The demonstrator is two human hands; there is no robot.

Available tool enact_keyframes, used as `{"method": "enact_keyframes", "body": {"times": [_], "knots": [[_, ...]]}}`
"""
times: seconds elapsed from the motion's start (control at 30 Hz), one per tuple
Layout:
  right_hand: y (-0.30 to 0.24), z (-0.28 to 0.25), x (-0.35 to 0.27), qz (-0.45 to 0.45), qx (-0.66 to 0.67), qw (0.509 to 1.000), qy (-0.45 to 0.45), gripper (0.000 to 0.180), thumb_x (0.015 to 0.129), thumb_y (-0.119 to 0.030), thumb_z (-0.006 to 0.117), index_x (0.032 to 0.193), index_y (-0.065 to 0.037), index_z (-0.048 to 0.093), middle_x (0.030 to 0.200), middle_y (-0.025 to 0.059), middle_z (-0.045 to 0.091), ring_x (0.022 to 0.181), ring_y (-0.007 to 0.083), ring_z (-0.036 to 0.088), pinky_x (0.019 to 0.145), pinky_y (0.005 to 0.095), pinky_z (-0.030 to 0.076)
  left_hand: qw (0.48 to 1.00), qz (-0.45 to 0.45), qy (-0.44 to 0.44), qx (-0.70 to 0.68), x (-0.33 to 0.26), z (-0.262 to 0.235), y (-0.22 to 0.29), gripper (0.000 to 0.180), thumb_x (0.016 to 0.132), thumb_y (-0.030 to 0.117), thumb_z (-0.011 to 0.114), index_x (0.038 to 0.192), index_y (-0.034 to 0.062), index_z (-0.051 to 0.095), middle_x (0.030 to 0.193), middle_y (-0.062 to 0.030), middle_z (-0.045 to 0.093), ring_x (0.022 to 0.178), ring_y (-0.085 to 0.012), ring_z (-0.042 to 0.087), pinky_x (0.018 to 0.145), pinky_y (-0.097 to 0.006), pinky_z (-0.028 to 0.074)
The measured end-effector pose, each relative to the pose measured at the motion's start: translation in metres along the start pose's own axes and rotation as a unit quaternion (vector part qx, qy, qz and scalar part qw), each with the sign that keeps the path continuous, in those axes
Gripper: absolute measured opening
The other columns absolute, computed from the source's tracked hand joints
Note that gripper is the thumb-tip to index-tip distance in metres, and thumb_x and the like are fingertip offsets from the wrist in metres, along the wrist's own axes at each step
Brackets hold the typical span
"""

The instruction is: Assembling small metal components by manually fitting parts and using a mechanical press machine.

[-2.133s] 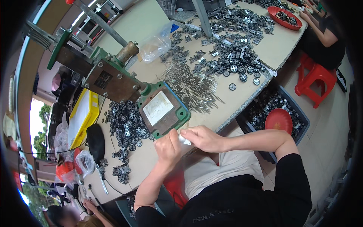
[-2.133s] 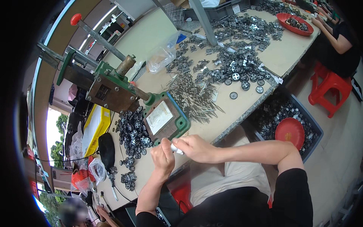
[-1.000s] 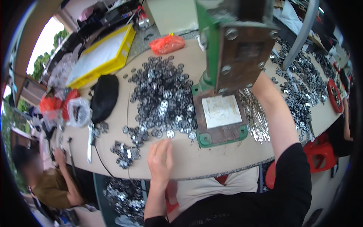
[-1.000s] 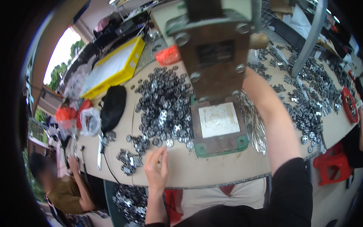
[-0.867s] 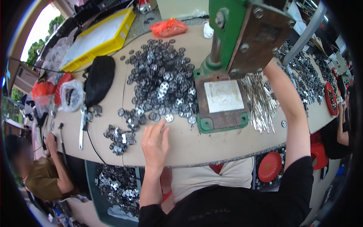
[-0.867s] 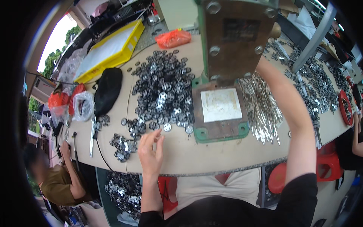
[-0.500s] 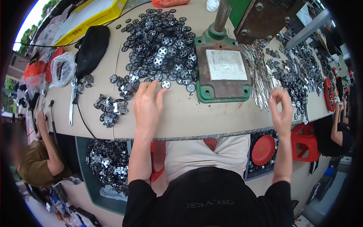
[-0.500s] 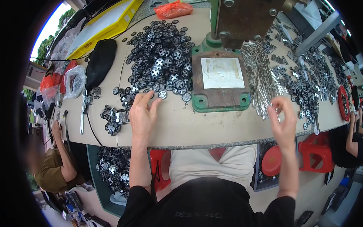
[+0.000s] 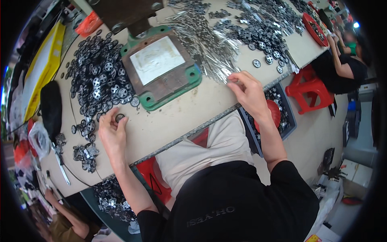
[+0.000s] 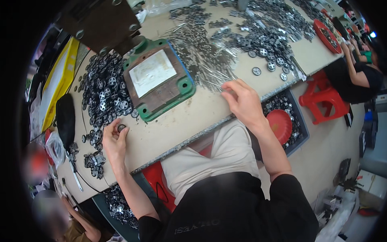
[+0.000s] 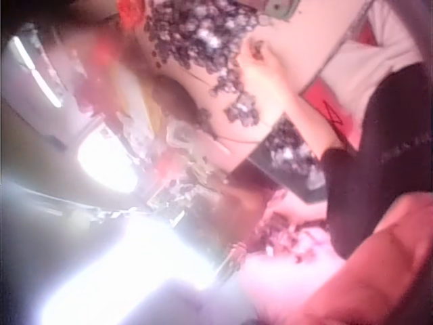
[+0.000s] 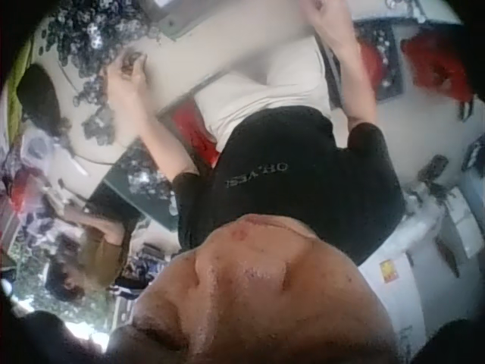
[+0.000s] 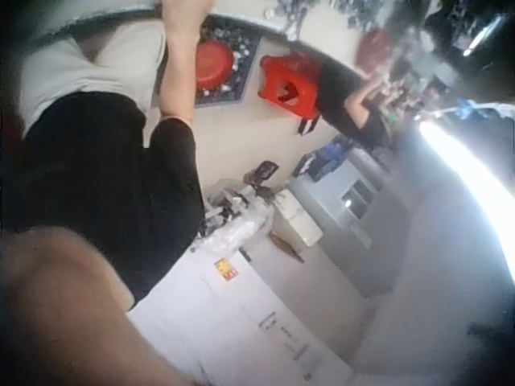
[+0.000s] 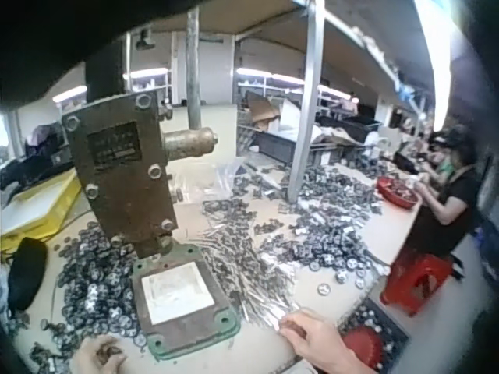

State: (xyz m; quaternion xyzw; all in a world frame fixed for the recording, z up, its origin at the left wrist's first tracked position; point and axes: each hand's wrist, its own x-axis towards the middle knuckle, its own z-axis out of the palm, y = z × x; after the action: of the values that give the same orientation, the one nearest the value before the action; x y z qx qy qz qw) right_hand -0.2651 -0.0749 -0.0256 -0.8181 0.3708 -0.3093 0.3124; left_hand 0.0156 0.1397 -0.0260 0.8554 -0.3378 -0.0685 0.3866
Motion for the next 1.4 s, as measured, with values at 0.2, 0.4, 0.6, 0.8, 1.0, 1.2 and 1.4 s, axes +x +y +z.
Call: {"method": "enact_keyframes", "body": {"times": [0.2,0.4,0.6,0.8,1.0,1.2,1.4], "knots": [[0.003,0.007,0.028,-0.016,-0.1,0.994,-0.05,0.007,0.079,-0.006,0.059,0.081,0.0,0.058,0.079,0.0123,0.057,0.067,0.0246,0.057,0.061,0.0324,0.045,0.956,-0.096,-0.059,-0.272,-0.027,0.009,0.023,0.016,0.079,0.0,0.063,0.094,-0.0047,0.064,0.091,-0.0054,0.059,0.079,-0.009,0.054,0.067,-0.019,0.042],[-0.002,0.01,0.038,-0.066,-0.163,0.983,-0.058,0.005,0.083,-0.004,0.051,0.083,0.001,0.051,0.078,0.015,0.057,0.07,0.0319,0.055,0.065,0.0362,0.044,0.822,-0.18,-0.214,-0.496,-0.061,0.04,0.058,0.032,0.084,0.003,0.057,0.114,-0.0045,0.053,0.109,-0.0163,0.058,0.099,-0.0238,0.059,0.076,-0.028,0.051],[-0.032,0.005,0.028,-0.05,0.008,0.995,-0.089,0.015,0.086,-0.001,0.047,0.098,0.001,0.055,0.078,0.0128,0.057,0.07,0.0212,0.057,0.064,0.0291,0.043,0.676,-0.247,-0.256,-0.646,-0.061,0.062,0.074,0.038,0.091,0.007,0.047,0.126,-0.0057,0.041,0.117,-0.0186,0.053,0.107,-0.0301,0.055,0.083,-0.035,0.051],[-0.05,0.036,-0.016,-0.012,0.205,0.969,-0.136,0.009,0.085,-0.002,0.055,0.092,0.002,0.059,0.091,0.0049,0.063,0.076,0.0074,0.055,0.068,0.0213,0.042,0.705,-0.237,-0.249,-0.62,-0.066,0.069,0.074,0.035,0.092,0.007,0.044,0.125,-0.0061,0.041,0.115,-0.0178,0.055,0.107,-0.0285,0.055,0.089,-0.036,0.049],[-0.051,0.065,-0.034,0.041,0.435,0.889,-0.136,0.015,0.085,0.003,0.054,0.1,0.002,0.053,0.095,0.0113,0.063,0.086,0.0131,0.06,0.076,0.0241,0.047,0.691,-0.232,-0.252,-0.637,-0.069,0.071,0.073,0.035,0.092,0.004,0.043,0.126,-0.007,0.04,0.112,-0.0151,0.056,0.101,-0.0234,0.058,0.09,-0.033,0.048],[-0.05,0.071,-0.034,0.086,0.46,0.871,-0.148,0.013,0.083,0.001,0.058,0.096,0.001,0.055,0.089,0.0054,0.063,0.086,0.0093,0.06,0.071,0.0209,0.047,0.711,-0.231,-0.248,-0.616,-0.071,0.071,0.073,0.037,0.092,0.004,0.043,0.126,-0.0084,0.039,0.109,-0.0147,0.057,0.096,-0.0215,0.06,0.088,-0.03,0.049],[-0.049,0.071,-0.032,-0.175,0.226,0.956,-0.073,0.012,0.076,0.003,0.062,0.088,0.0,0.059,0.078,0.0082,0.062,0.071,0.0145,0.061,0.061,0.0233,0.048,0.694,-0.237,-0.259,-0.629,-0.07,0.071,0.068,0.036,0.092,0.003,0.042,0.126,-0.0082,0.038,0.111,-0.0159,0.056,0.101,-0.0211,0.057,0.092,-0.032,0.047]]}}
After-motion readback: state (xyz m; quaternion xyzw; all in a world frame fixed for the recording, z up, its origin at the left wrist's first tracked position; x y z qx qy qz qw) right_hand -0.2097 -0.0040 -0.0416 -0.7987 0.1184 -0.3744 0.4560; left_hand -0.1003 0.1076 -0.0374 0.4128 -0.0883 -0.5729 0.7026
